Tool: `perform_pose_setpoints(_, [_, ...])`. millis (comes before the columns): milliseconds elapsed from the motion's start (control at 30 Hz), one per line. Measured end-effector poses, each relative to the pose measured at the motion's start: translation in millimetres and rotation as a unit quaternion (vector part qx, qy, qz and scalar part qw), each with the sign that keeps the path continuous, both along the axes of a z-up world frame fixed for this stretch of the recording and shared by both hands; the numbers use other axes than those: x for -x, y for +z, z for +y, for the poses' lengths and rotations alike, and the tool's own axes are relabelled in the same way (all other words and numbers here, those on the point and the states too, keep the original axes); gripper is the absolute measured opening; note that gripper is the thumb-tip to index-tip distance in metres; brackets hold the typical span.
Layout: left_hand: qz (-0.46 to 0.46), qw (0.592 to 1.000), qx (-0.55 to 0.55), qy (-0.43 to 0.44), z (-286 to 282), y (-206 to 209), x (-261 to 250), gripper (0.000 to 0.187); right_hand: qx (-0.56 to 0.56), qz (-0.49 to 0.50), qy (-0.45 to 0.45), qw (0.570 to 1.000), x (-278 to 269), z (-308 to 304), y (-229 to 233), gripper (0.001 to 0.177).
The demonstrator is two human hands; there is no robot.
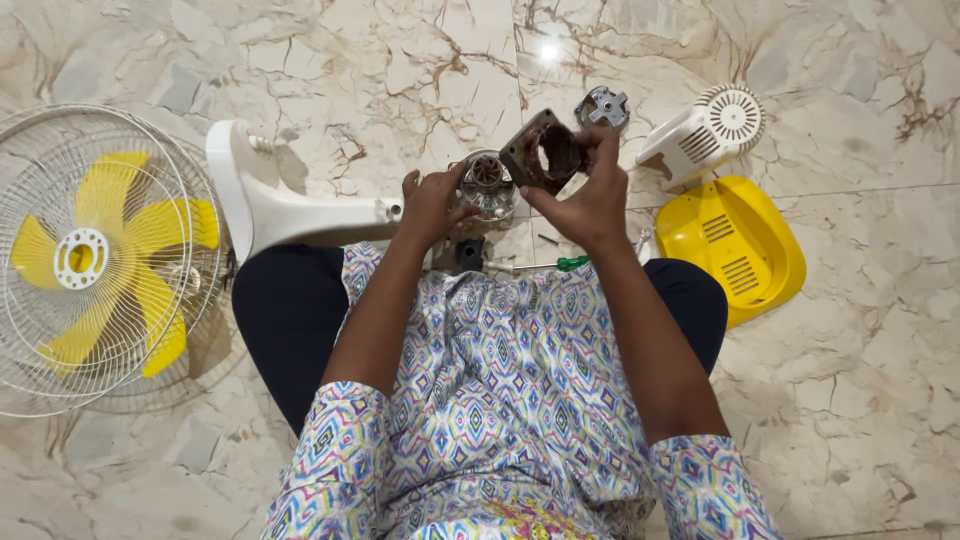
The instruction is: The person sits on the floor and uses a screwdriver to remove screws from the yellow back cover of a disassembled fan. After removing the cover, they handle the fan motor and internal components.
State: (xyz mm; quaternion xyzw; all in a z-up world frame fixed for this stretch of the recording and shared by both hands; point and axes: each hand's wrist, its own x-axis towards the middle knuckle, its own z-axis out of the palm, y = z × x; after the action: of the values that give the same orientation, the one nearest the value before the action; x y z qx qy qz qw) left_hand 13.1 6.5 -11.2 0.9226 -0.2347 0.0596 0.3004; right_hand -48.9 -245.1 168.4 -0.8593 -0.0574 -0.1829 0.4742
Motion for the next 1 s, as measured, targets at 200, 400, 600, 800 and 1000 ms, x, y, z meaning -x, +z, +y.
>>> perform_pose_setpoints(200, [0.038,0.999,-0.026,0.013,-2,0,2,0.092,0.005,0.01,-0.013,1.0,3,21,-4,0.081])
perform_pose_setpoints(400, [0.057,0.998,-0.019,0.012,-1,-6,2,0.093,0.02,-0.047,0.007,0.999,-8,40,-20,0.08])
perform_pose_setpoints(600, [0.007,1.0,-0.017,0.017,-3,-3,5,0.085,0.096,-0.074,0.017,0.992,-18,47,-32,0.076])
perform_pose_setpoints(800, [0.023,1.0,-0.002,0.008,-1,3,4,0.086,0.128,-0.081,0.03,0.988,-27,46,-44,0.074])
perform_pose_setpoints(1000, [0.013,1.0,-0.013,0.005,-1,6,4,0.075,0.13,-0.084,0.031,0.988,-29,48,-50,0.073])
